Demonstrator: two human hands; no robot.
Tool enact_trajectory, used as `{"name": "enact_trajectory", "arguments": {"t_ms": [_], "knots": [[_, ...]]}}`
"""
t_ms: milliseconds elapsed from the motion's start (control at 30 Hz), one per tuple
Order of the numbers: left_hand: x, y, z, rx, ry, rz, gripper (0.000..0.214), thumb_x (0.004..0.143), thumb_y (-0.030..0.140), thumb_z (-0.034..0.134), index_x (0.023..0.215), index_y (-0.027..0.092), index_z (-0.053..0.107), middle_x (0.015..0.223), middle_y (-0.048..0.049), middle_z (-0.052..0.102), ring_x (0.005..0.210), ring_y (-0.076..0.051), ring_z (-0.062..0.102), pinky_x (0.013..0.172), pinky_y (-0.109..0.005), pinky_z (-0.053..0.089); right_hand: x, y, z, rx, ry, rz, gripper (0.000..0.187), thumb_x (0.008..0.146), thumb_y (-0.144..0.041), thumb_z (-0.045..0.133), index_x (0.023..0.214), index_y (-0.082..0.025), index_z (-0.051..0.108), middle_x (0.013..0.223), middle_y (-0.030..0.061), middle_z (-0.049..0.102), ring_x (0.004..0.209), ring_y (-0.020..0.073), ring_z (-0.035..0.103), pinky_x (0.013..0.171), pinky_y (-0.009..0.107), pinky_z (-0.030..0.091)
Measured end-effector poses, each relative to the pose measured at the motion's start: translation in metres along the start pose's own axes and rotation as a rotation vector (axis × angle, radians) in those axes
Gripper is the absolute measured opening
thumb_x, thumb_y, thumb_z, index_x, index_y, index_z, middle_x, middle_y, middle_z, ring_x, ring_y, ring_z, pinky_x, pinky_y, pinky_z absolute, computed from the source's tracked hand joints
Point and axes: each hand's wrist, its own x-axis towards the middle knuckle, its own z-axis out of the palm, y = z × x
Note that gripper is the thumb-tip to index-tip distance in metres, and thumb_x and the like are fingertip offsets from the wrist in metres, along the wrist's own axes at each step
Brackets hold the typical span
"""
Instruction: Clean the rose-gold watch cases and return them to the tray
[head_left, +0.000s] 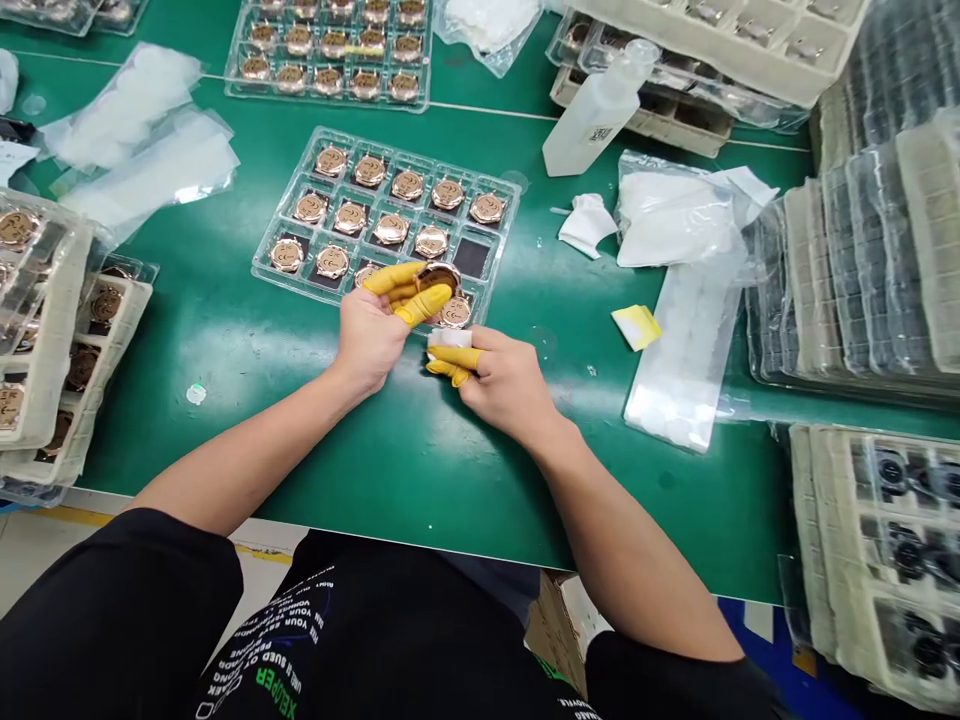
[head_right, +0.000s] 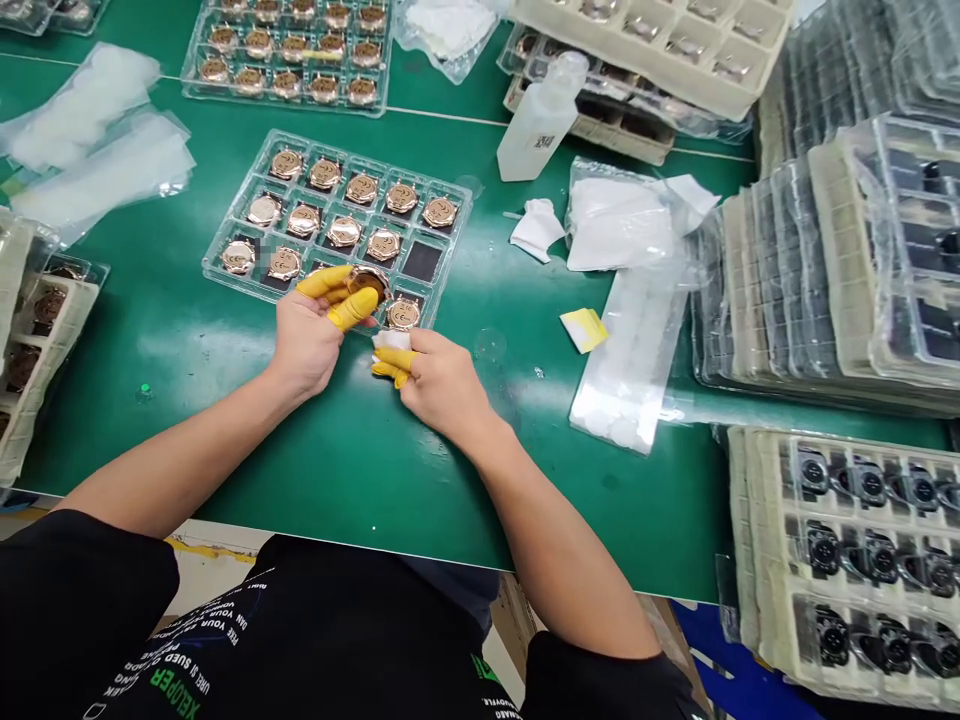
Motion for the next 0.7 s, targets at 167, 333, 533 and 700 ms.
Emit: {"name": "enact_trajectory", "arguments": {"t_ms": [167,333,533,700], "knots": [[0.032,0.004,-0.019,0.297,-0.077,0.077,0.058,0.076,0.053,0.091,0.12,0.022,0.068,0.098,-0.0057,0.073,0.081,-0.019,0.075,0.068,-0.031,0.062,0.009,0.008,-0.026,0.142,0.239,0.243,0.017,0.093,-0.038,0.076,0.103,-0.027,0.085,0.092,0.003,0.081,0.08,0.0179,0.074,0.074,0.034,0.06],[0.098,0.0,-0.002,0.575,-0.285,0.07,0.042,0.08,0.042,0.09,0.107,0.017,0.071,0.079,-0.0037,0.065,0.073,-0.021,0.072,0.07,-0.037,0.059,0.016,0.034,-0.052,0.476,0.479,0.5,0.032,0.082,-0.048,0.087,0.106,-0.029,0.082,0.106,0.0018,0.081,0.098,0.0238,0.078,0.09,0.046,0.065],[0.151,-0.005,0.033,1.094,-0.479,0.034,0.038,0.047,0.021,0.103,0.069,0.019,0.072,0.066,-0.0029,0.056,0.086,-0.03,0.067,0.082,-0.046,0.051,0.02,0.038,-0.063,0.503,0.574,0.617,0.029,0.073,-0.037,0.092,0.096,-0.023,0.082,0.098,0.0039,0.081,0.096,0.0243,0.076,0.092,0.047,0.065],[0.136,0.017,0.028,1.33,-0.14,0.156,0.045,0.055,0.044,0.101,0.086,0.022,0.076,0.095,-0.0134,0.064,0.114,-0.04,0.058,0.097,-0.055,0.041,0.021,0.028,-0.077,0.418,0.395,0.684,0.023,0.075,-0.03,0.086,0.097,-0.024,0.082,0.094,0.0025,0.081,0.086,0.0217,0.076,0.083,0.042,0.064]]}}
